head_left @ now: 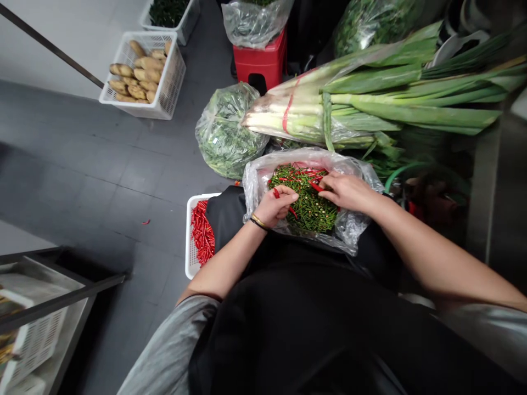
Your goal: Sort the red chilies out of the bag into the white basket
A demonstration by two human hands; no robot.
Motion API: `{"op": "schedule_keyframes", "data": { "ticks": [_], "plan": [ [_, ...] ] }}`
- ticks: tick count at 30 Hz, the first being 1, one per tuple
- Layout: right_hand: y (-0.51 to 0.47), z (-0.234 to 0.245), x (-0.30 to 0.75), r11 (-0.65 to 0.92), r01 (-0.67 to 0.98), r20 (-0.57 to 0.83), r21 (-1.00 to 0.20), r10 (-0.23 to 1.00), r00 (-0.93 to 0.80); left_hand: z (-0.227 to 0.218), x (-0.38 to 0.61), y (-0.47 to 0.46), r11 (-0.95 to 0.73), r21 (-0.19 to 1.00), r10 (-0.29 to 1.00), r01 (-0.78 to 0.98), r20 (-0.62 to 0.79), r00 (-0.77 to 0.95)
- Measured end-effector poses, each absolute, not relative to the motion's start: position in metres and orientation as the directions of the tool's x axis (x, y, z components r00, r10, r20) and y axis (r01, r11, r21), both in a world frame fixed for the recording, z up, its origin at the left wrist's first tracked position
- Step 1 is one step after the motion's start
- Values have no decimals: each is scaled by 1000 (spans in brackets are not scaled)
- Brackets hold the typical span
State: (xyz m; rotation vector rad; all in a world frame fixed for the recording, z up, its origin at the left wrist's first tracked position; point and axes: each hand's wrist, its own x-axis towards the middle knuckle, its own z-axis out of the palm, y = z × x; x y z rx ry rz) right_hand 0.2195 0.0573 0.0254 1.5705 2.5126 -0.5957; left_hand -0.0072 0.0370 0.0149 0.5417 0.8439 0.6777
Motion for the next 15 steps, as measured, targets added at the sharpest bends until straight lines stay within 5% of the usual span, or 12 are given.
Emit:
{"op": "schedule_keyframes", "data": {
  "ticks": [6,10,13,15],
  "plan": [
    [19,40,189,74,623,-286,-778,842,-458,10,10,22,452,854,865,-259,-348,361],
    [11,36,189,-243,500,-494,-832,736,-464,5,5,20,516,799,832,-308,-383,401],
    [10,39,192,-273,460,-503,-845,697,-511,6,3,17,536,777,818,-331,-382,429],
    [13,41,192,-264,502,-525,-824,690,-499,11,3,14,399,881,879,-255,-288,380]
  ]
}}
